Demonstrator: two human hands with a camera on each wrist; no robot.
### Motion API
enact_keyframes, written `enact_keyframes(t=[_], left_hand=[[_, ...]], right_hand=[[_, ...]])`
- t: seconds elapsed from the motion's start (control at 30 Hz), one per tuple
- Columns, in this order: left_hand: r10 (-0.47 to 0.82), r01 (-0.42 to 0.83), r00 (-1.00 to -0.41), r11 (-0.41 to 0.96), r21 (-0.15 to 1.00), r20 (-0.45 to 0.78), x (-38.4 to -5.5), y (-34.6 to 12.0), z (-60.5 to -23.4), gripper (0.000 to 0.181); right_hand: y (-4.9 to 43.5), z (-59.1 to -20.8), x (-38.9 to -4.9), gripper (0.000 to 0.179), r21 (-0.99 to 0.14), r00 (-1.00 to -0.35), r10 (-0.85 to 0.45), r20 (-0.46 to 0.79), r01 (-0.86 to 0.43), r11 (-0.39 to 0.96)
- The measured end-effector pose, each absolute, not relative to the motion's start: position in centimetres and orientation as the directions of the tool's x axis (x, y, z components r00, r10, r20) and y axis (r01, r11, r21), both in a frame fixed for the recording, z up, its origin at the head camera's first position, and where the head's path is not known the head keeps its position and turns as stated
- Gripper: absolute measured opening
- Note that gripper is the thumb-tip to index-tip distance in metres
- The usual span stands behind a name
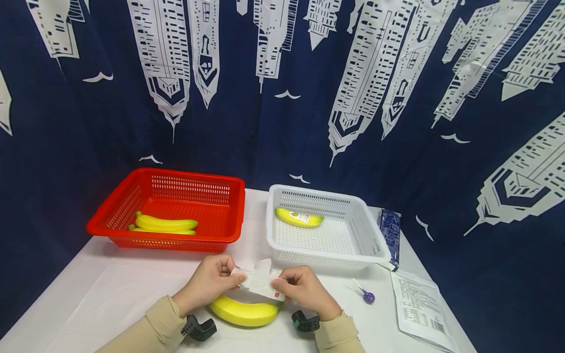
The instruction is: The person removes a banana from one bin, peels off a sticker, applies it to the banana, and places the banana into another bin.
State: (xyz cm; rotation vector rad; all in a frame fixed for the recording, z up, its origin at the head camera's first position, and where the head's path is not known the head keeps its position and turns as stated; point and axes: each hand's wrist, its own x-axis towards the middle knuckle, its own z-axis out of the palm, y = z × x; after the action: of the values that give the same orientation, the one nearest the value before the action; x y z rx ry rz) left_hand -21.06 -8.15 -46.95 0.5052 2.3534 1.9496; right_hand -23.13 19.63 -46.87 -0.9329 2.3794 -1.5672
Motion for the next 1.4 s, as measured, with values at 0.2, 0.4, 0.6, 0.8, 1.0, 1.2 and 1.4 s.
enact_keyframes(t=[0.2,0.4,0.6,0.8,1.0,1.2,1.4], left_hand=[[0.286,0.237,-0.939,0.134,0.962,0.191,-21.0,-8.3,-47.0,0.031],[0.293,0.230,-0.937,0.102,0.968,0.192,-21.1,-8.4,-46.9,0.031],[0.291,0.231,-0.936,0.090,0.969,0.197,-21.1,-8.4,-46.8,0.030],[0.284,0.209,-0.941,0.058,0.976,0.185,-21.2,-8.3,-46.6,0.031],[0.268,0.194,-0.947,0.045,0.980,0.175,-21.3,-8.5,-46.5,0.032],[0.219,0.206,-0.956,0.032,0.978,0.195,-22.0,-9.9,-46.6,0.032],[0.277,0.210,-0.932,-0.116,0.971,0.234,-22.5,-11.9,-46.5,0.029]], right_hand=[[19.7,-47.0,-23.2,0.025,-0.875,-0.811,-0.558,0.178,-0.390,0.287],[19.8,-46.8,-23.1,0.026,-0.876,-0.821,-0.547,0.161,-0.374,0.303],[20.0,-46.6,-23.2,0.028,-0.869,-0.818,-0.550,0.171,-0.388,0.307],[20.4,-46.5,-23.3,0.027,-0.869,-0.816,-0.550,0.181,-0.394,0.299],[20.6,-46.5,-23.3,0.026,-0.871,-0.813,-0.547,0.200,-0.403,0.281],[21.6,-46.7,-23.5,0.030,-0.877,-0.843,-0.497,0.206,-0.384,0.289],[23.2,-47.3,-24.2,0.037,-0.886,-0.892,-0.436,0.119,-0.294,0.358]])
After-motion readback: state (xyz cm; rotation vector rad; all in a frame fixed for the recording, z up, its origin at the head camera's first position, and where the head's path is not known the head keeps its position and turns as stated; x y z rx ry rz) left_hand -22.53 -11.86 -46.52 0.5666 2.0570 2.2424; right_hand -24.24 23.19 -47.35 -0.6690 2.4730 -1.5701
